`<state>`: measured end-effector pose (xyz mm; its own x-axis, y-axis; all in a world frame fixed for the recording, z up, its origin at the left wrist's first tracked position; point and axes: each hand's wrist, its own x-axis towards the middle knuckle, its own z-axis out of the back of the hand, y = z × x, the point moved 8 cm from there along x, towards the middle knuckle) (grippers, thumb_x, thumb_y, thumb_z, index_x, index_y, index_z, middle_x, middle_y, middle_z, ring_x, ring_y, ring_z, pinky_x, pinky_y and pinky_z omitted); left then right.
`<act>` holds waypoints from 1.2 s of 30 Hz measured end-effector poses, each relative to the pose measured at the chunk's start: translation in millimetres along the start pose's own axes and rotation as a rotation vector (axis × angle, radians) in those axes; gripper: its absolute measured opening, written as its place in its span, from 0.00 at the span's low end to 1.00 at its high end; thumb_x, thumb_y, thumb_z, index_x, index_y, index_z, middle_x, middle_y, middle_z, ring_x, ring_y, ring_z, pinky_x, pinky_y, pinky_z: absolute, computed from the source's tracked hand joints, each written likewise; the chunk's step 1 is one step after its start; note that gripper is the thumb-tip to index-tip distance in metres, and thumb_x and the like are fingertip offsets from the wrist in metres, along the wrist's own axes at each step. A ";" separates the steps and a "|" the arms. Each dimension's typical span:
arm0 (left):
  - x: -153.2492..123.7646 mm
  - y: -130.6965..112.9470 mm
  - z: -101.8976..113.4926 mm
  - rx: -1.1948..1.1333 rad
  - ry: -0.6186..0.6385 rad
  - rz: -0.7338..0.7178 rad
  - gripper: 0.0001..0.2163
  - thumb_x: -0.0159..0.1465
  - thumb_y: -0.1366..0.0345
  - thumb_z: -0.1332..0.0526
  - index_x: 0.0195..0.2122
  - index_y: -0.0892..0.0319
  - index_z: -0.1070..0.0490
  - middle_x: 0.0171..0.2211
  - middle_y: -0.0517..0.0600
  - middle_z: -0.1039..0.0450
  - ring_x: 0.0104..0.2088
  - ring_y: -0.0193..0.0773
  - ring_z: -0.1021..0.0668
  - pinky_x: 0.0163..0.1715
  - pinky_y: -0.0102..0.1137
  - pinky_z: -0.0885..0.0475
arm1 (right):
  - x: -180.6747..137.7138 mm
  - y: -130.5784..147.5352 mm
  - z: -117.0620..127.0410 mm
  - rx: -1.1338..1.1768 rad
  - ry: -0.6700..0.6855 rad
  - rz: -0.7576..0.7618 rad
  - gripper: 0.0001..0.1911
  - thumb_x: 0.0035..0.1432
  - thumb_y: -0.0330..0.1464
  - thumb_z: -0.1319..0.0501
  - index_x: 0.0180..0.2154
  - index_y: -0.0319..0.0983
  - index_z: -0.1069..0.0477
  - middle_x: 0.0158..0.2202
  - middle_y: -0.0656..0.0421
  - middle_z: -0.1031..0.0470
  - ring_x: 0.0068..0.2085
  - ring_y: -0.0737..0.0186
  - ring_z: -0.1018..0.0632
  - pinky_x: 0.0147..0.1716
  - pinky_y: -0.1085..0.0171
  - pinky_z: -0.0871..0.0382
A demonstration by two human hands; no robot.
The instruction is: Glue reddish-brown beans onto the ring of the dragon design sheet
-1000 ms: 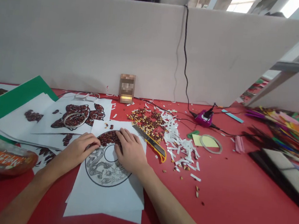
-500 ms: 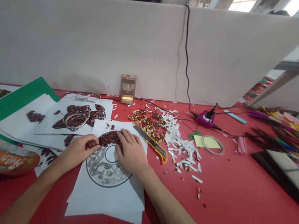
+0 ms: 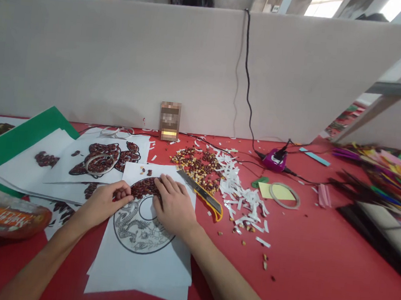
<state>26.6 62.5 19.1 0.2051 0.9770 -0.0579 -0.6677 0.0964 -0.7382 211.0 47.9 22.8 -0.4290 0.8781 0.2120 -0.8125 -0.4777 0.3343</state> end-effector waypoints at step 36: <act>80.7 -38.7 -2.7 0.386 0.049 -0.359 0.10 0.68 0.73 0.43 0.38 0.58 0.22 0.41 0.53 0.22 0.42 0.44 0.20 0.47 0.35 0.29 | -0.4 -0.1 2.7 -0.003 0.013 -0.016 0.27 0.72 0.36 0.48 0.69 0.40 0.40 0.72 0.53 0.43 0.71 0.54 0.40 0.67 0.52 0.43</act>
<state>71.0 137.1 41.3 0.4962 0.8607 0.1143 -0.7626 0.4950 -0.4165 212.3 47.4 25.2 -0.4207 0.8861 0.1945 -0.8205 -0.4632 0.3350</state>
